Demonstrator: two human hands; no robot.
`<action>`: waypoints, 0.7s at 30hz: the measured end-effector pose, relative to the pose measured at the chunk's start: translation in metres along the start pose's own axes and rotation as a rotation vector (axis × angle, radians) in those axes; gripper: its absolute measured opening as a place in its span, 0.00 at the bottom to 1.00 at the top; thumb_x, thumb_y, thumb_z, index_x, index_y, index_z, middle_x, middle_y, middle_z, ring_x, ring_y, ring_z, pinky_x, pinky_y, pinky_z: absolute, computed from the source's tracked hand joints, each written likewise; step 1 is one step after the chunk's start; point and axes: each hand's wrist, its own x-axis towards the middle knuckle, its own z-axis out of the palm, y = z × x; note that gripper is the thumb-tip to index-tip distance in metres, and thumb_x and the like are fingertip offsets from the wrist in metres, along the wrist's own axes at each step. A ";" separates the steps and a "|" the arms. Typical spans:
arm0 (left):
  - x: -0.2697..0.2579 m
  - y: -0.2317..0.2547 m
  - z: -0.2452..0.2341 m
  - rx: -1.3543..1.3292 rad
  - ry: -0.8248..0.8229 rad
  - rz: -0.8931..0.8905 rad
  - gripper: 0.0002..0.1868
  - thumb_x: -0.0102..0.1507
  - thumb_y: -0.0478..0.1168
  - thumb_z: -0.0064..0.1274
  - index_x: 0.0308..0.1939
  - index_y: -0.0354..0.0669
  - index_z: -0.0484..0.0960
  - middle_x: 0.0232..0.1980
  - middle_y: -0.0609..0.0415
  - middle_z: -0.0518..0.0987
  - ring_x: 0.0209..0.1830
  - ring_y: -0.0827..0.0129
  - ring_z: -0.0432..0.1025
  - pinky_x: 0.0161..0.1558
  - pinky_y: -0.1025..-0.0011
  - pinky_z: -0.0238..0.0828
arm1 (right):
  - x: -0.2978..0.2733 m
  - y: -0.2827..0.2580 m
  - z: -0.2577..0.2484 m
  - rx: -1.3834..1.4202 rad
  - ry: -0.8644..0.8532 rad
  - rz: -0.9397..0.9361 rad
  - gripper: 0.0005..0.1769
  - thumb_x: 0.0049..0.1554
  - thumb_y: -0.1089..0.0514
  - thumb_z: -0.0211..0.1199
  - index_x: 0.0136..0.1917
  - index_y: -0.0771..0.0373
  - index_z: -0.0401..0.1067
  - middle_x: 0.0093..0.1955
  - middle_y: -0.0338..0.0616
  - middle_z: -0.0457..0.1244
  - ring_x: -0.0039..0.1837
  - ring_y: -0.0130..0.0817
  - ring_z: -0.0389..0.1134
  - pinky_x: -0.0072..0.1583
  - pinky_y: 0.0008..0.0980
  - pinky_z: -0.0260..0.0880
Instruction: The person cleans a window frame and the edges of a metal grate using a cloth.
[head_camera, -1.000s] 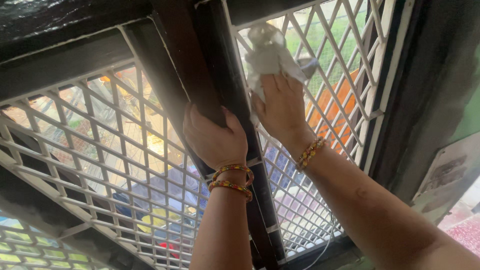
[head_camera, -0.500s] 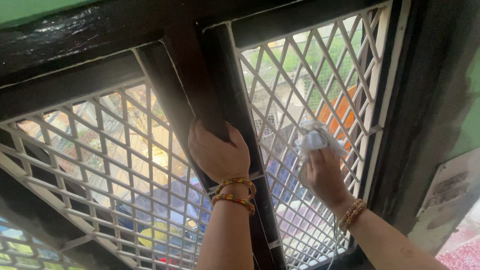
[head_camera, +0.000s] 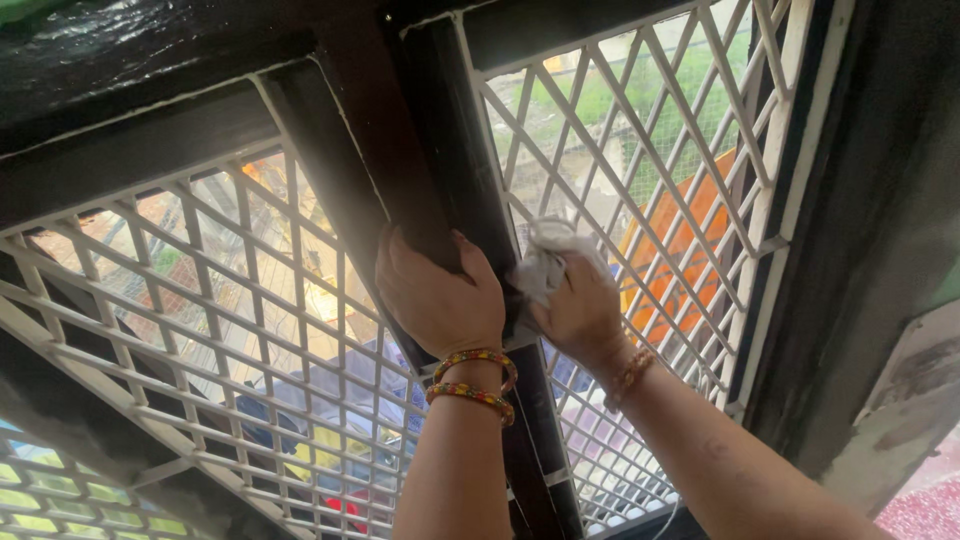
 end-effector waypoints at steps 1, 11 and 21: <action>0.001 0.001 0.001 0.000 0.005 0.001 0.28 0.67 0.43 0.53 0.65 0.30 0.65 0.68 0.37 0.71 0.68 0.41 0.66 0.69 0.48 0.61 | -0.016 0.005 0.004 -0.026 -0.064 0.058 0.25 0.49 0.54 0.67 0.57 0.69 0.70 0.57 0.55 0.60 0.61 0.52 0.63 0.60 0.49 0.69; -0.001 0.001 0.003 0.044 0.027 0.009 0.28 0.67 0.43 0.53 0.66 0.32 0.65 0.68 0.38 0.71 0.67 0.43 0.67 0.68 0.48 0.63 | -0.148 0.039 -0.032 -0.045 -0.468 0.203 0.14 0.51 0.61 0.61 0.52 0.62 0.70 0.57 0.49 0.61 0.58 0.41 0.63 0.62 0.36 0.67; -0.001 -0.004 0.002 0.038 0.002 0.020 0.29 0.65 0.43 0.53 0.66 0.30 0.66 0.67 0.38 0.72 0.68 0.43 0.66 0.69 0.48 0.61 | -0.005 -0.044 0.002 0.363 0.068 -0.009 0.17 0.49 0.61 0.67 0.52 0.69 0.71 0.60 0.55 0.60 0.61 0.50 0.65 0.62 0.40 0.70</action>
